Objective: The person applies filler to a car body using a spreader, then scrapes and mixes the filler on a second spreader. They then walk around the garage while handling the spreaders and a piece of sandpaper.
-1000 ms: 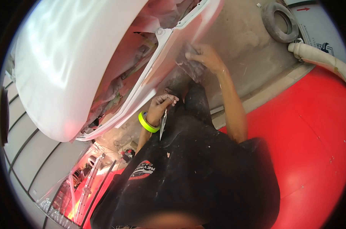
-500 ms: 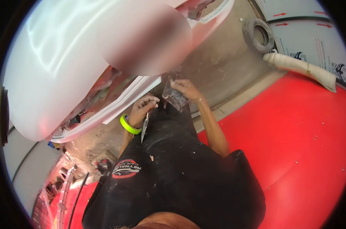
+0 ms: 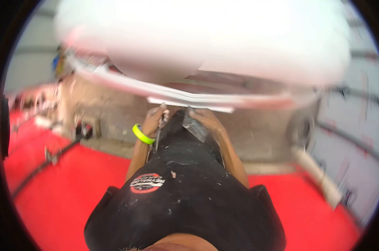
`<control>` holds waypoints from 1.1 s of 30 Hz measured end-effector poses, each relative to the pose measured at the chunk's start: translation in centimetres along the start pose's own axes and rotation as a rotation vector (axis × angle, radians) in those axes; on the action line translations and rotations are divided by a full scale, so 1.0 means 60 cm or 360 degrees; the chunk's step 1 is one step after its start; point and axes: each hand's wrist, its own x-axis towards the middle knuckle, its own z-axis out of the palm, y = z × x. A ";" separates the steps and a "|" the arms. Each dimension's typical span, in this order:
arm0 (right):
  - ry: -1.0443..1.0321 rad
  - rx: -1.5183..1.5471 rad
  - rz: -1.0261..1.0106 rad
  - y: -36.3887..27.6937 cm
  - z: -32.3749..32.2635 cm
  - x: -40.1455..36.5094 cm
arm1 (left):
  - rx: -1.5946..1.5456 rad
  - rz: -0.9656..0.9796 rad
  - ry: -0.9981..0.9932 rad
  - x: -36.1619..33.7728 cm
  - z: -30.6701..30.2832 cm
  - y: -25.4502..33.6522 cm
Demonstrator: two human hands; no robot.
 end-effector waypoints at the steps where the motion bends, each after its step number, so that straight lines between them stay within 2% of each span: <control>1: -0.0101 -0.0158 -0.0021 -0.035 0.002 -0.006 | -0.0098 -0.0025 0.0122 -0.009 -0.015 -0.005; 3: -0.0246 -0.0317 -0.0056 0.018 -0.011 0.041 | -0.0147 0.0070 0.0293 -0.051 -0.021 -0.007; 6: -0.0448 -0.0261 0.0131 0.016 0.003 0.058 | -0.0545 0.0050 0.0573 -0.095 -0.032 -0.025; 10: -0.0632 -0.0093 0.0240 0.030 0.006 0.069 | -0.0882 0.0170 0.0594 -0.146 -0.041 -0.067; 12: -0.0731 -0.0082 0.0245 0.032 0.014 0.078 | -0.0936 0.0166 0.0718 -0.164 -0.031 -0.090; 15: -0.0746 -0.0037 0.0339 0.042 0.039 0.083 | -0.1083 0.0234 0.0798 -0.180 -0.038 -0.109; 18: -0.0834 -0.0161 0.0421 0.032 0.094 0.092 | -0.1138 0.0373 0.0858 -0.203 -0.067 -0.101; 19: -0.0848 -0.0186 0.0450 0.002 0.120 0.094 | -0.1157 0.0388 0.0885 -0.213 -0.080 -0.067; 24: -0.0997 -0.0148 0.0530 0.002 0.232 0.192 | -0.1206 0.0423 0.0891 -0.178 -0.221 -0.046; 29: -0.0858 -0.0238 0.0564 -0.063 0.395 0.270 | -0.1380 0.0231 0.0936 -0.158 -0.403 -0.020; 30: -0.0835 -0.0232 0.0577 -0.084 0.432 0.284 | -0.1357 0.0302 0.0858 -0.179 -0.436 0.027; 33: -0.0805 -0.0193 0.0513 -0.138 0.557 0.354 | -0.1218 0.0215 0.0901 -0.190 -0.561 0.093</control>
